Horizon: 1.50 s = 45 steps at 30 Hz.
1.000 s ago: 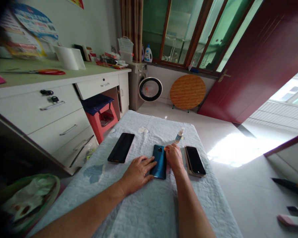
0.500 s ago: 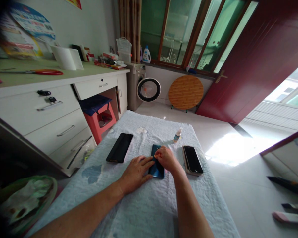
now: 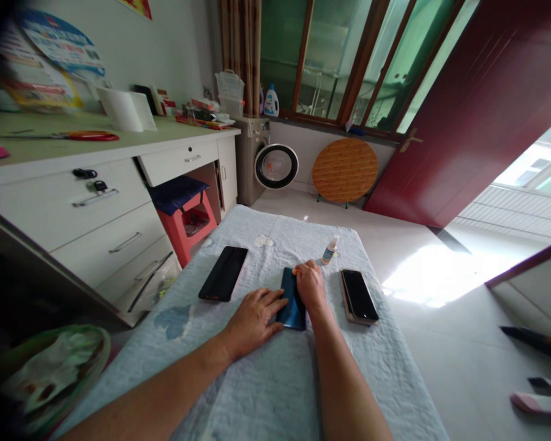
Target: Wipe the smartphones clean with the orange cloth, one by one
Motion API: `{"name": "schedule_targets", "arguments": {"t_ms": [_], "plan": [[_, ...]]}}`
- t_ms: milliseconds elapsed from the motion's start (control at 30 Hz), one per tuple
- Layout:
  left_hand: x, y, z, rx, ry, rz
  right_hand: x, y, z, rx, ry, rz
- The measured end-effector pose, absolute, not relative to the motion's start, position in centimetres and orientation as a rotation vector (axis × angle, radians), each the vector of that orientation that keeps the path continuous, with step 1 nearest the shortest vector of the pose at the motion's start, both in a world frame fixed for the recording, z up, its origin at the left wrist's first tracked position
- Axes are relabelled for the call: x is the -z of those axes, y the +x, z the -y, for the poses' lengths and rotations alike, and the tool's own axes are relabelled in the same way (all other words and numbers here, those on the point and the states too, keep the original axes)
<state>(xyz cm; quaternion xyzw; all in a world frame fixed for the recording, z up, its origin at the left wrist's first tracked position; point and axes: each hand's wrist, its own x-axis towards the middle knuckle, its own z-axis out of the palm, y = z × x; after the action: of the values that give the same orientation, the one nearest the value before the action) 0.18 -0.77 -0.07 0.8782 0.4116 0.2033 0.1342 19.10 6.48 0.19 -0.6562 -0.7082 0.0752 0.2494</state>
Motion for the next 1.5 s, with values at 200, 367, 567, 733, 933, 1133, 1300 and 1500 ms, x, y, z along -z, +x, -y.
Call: {"name": "schedule_targets", "arguments": {"t_ms": [200, 367, 567, 733, 933, 1133, 1300, 1500], "plan": [[0.1, 0.1, 0.8, -0.582, 2.549, -1.184, -0.1, 20.9, -6.8, -0.216, -1.831, 1.853], [-0.1, 0.1, 0.8, -0.577, 2.542, -1.179, -1.0, 22.2, -6.1, -0.385, -1.839, 1.883], [-0.3, 0.1, 0.8, -0.572, 2.536, -1.185, -3.1, 22.4, -4.4, -0.629, -1.813, 2.005], [-0.3, 0.1, 0.8, -0.565, 2.527, -1.190, -4.4, 22.0, -3.0, -0.881, -1.836, 2.011], [-0.1, 0.1, 0.7, -0.556, 2.516, -1.192, -4.8, 21.8, -1.1, -1.019, -1.821, 2.036], [0.1, 0.1, 0.6, -0.565, 2.509, -1.189, -5.2, 21.6, 1.1, -0.822, -1.777, 2.172], [0.1, 0.1, 0.6, -0.570, 2.507, -1.191, -5.4, 21.4, 2.4, -0.879, -1.773, 2.146], [0.3, 0.0, 0.5, -0.584, 2.512, -1.183, -5.5, 21.9, 2.9, -1.014, -1.714, 2.132]]}}
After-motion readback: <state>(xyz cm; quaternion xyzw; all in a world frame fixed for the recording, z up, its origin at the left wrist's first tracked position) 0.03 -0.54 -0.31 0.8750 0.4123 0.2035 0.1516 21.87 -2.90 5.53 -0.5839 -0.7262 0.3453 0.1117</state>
